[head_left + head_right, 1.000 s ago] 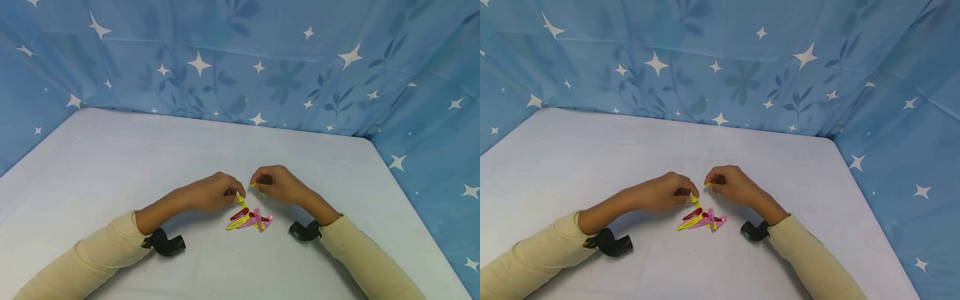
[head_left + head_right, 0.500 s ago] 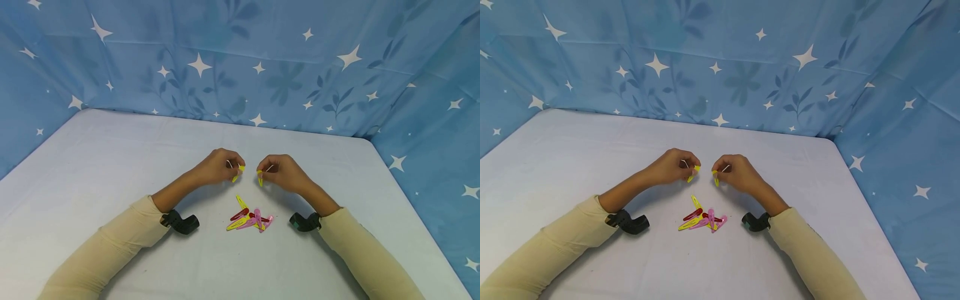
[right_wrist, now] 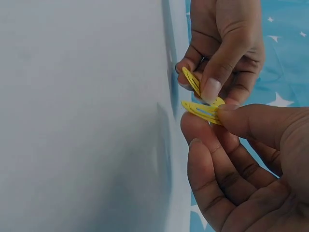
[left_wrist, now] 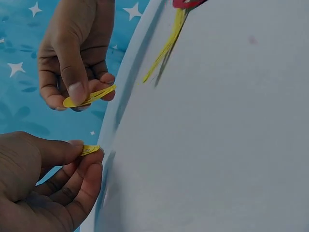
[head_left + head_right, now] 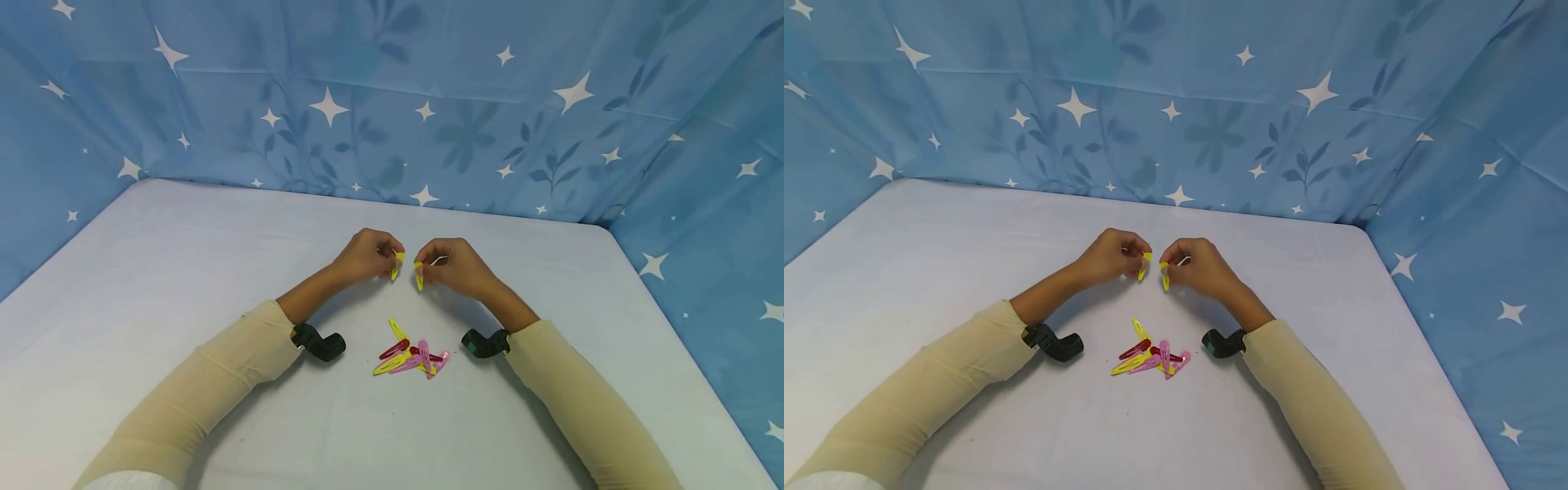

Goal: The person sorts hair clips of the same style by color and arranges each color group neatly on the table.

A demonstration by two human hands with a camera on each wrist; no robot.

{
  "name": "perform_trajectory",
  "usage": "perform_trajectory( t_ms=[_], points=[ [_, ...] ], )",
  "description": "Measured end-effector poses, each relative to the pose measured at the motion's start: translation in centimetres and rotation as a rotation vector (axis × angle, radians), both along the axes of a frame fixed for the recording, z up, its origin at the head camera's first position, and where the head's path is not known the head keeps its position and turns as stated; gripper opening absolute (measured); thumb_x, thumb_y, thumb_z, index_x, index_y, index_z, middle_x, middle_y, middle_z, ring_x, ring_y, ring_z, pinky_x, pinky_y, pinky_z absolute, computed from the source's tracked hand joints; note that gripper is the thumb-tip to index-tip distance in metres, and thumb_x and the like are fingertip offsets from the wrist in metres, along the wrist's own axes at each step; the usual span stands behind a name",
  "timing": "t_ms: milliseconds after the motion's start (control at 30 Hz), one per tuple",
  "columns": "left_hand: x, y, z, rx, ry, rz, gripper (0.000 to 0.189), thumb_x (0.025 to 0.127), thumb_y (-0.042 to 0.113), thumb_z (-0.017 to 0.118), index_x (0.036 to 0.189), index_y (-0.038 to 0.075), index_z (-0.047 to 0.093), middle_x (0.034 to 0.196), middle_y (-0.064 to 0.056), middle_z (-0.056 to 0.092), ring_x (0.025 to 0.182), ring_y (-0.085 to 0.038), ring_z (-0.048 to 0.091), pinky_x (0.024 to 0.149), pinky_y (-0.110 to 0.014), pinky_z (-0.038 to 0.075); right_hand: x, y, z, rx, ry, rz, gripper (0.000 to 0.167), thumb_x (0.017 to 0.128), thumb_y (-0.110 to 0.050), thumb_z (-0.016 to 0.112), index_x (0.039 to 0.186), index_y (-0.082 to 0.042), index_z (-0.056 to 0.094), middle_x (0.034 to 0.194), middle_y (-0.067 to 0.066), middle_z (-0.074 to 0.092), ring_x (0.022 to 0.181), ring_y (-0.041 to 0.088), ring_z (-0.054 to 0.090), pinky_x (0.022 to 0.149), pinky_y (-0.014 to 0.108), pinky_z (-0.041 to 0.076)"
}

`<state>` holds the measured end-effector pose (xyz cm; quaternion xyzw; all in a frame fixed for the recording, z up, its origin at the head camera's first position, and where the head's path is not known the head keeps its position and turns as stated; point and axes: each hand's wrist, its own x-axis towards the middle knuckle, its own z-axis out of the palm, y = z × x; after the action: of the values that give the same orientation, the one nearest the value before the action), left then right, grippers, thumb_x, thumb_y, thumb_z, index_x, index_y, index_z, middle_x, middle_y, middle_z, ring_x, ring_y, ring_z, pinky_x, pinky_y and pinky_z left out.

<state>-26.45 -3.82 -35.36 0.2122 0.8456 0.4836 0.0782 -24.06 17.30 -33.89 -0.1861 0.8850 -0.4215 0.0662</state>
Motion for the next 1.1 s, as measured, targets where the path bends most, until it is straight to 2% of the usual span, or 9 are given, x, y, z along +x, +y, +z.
perform_trajectory(
  t_ms=[167, 333, 633, 867, 1000, 1100],
  points=[
    [-1.0, 0.3, 0.2, 0.019, -0.024, 0.054, 0.017, 0.089, 0.002, 0.068, 0.106, 0.000, 0.071, 0.084, -0.012, 0.067, 0.066, -0.017, 0.068, 0.063, -0.025, 0.057, -0.9, -0.4, 0.1, 0.026, 0.025, -0.035, 0.009, 0.090, -0.006, 0.069, 0.098, -0.005, 0.072, 0.090, 0.011, 0.069, 0.080, 0.018, 0.063, 0.071, 0.029, 0.049],
    [-1.4, 0.2, 0.2, 0.033, -0.062, 0.106, 0.019, 0.088, 0.000, 0.068, 0.107, 0.000, 0.070, 0.084, -0.012, 0.066, 0.066, -0.016, 0.067, 0.061, -0.024, 0.055, -1.7, -1.0, 0.3, 0.029, -0.021, -0.055, 0.011, 0.091, -0.007, 0.068, 0.100, -0.005, 0.072, 0.092, 0.011, 0.070, 0.079, 0.017, 0.063, 0.070, 0.027, 0.051],
    [-2.1, 0.0, -0.2, 0.043, -0.056, 0.108, 0.019, 0.087, 0.000, 0.068, 0.107, -0.003, 0.069, 0.086, -0.013, 0.064, 0.066, -0.018, 0.068, 0.062, -0.026, 0.056, -3.5, -1.7, -0.2, 0.018, -0.073, -0.098, 0.011, 0.091, -0.007, 0.067, 0.102, -0.004, 0.070, 0.091, 0.012, 0.069, 0.074, 0.020, 0.064, 0.067, 0.027, 0.053],
    [-2.8, 0.3, -0.6, 0.044, -0.013, 0.089, 0.017, 0.089, -0.001, 0.066, 0.106, -0.002, 0.069, 0.088, -0.013, 0.065, 0.072, -0.018, 0.067, 0.066, -0.025, 0.058, -4.3, -2.1, -0.5, -0.037, -0.139, -0.145, 0.014, 0.092, -0.006, 0.066, 0.105, -0.001, 0.069, 0.092, 0.014, 0.068, 0.073, 0.017, 0.067, 0.067, 0.027, 0.057],
    [-2.9, 0.5, -0.4, -0.011, 0.043, 0.091, 0.016, 0.087, -0.001, 0.067, 0.103, -0.001, 0.070, 0.087, -0.012, 0.066, 0.076, -0.018, 0.062, 0.066, -0.022, 0.051, -4.6, -2.4, -0.6, -0.042, -0.157, -0.182, 0.016, 0.091, -0.006, 0.066, 0.106, 0.000, 0.068, 0.094, 0.015, 0.068, 0.073, 0.016, 0.068, 0.068, 0.027, 0.058],
    [-2.9, 0.5, -0.4, -0.057, 0.076, 0.094, 0.018, 0.086, 0.000, 0.069, 0.104, -0.001, 0.071, 0.088, -0.012, 0.067, 0.080, -0.019, 0.060, 0.069, -0.024, 0.046, -4.8, -2.6, -0.7, -0.022, -0.164, -0.214, 0.016, 0.091, -0.007, 0.067, 0.105, -0.001, 0.069, 0.094, 0.014, 0.068, 0.072, 0.015, 0.067, 0.067, 0.026, 0.057]
  ],
)
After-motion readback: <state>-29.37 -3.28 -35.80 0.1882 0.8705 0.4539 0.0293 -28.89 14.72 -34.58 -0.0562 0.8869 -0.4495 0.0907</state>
